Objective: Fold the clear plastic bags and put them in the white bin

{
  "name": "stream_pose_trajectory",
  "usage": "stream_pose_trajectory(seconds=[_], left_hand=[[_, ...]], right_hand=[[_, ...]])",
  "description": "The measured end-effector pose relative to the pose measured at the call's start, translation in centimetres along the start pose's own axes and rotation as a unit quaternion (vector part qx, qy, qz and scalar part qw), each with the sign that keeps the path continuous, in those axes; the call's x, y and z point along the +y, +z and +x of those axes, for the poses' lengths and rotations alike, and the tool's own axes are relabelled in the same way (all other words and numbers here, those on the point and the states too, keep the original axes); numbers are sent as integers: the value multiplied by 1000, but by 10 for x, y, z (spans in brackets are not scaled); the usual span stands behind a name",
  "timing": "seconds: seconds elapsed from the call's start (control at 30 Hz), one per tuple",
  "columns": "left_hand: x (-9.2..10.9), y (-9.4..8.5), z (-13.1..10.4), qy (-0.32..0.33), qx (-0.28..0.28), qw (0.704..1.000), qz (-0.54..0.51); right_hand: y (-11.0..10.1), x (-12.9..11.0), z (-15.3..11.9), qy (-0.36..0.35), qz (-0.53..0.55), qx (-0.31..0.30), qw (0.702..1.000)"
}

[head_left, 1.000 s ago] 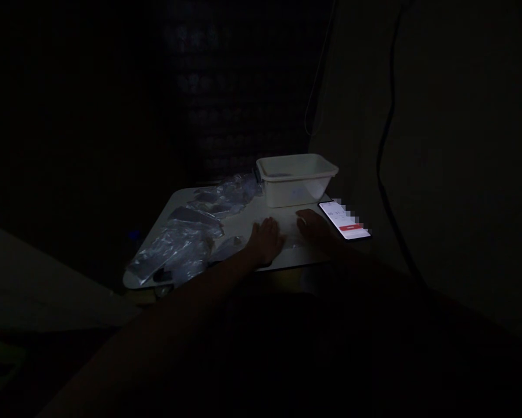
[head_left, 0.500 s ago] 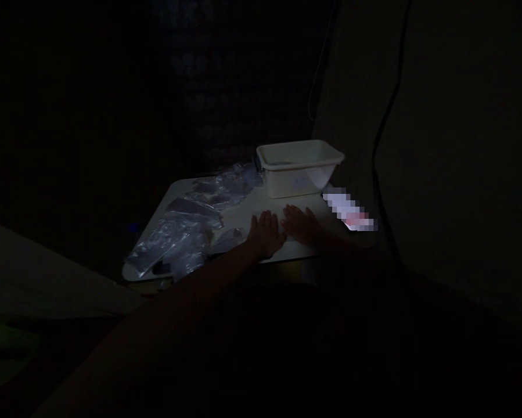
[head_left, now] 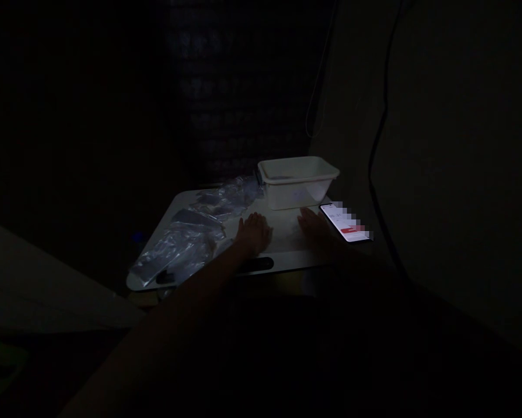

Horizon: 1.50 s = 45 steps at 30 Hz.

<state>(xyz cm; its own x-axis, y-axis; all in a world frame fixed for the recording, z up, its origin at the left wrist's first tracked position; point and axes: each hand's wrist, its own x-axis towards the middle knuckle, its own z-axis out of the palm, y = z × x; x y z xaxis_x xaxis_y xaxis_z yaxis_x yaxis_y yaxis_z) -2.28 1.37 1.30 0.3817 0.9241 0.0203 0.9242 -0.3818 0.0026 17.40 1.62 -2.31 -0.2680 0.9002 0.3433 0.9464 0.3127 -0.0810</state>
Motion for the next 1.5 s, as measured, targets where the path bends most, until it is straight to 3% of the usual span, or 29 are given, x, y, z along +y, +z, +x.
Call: stream_pose_trajectory(seconds=[0.2, 0.33, 0.67, 0.8, 0.87, 0.93, 1.03, 1.1, 1.27, 1.5], left_hand=[[13, 16, -1, 65, 14, 998, 7], [13, 24, -2, 64, 4, 998, 15], [9, 17, -6, 15, -30, 999, 15], [4, 9, -5, 6, -4, 1000, 5], [4, 1, -6, 39, 34, 999, 9], [10, -8, -7, 115, 62, 991, 17], [29, -17, -11, 239, 56, 969, 36], [44, -19, -13, 282, 60, 956, 52], [70, -13, -13, 315, 58, 944, 80], [78, -4, -6, 306, 51, 947, 76]], right_hand=[[4, -30, 3, -56, -38, -11, 998], [6, -41, 5, -58, -45, -24, 997], [17, -13, -10, -59, -100, 2, 993], [18, 3, -10, -66, -101, 18, 993], [15, 9, -7, -47, -98, 43, 993], [10, 14, -1, -33, -95, 58, 993], [1, 14, 7, -16, -86, 66, 994], [-4, 11, 10, 6, -76, 69, 995], [-15, 2, 9, 22, -86, 42, 995], [-25, -1, 5, 35, -101, 12, 994]])
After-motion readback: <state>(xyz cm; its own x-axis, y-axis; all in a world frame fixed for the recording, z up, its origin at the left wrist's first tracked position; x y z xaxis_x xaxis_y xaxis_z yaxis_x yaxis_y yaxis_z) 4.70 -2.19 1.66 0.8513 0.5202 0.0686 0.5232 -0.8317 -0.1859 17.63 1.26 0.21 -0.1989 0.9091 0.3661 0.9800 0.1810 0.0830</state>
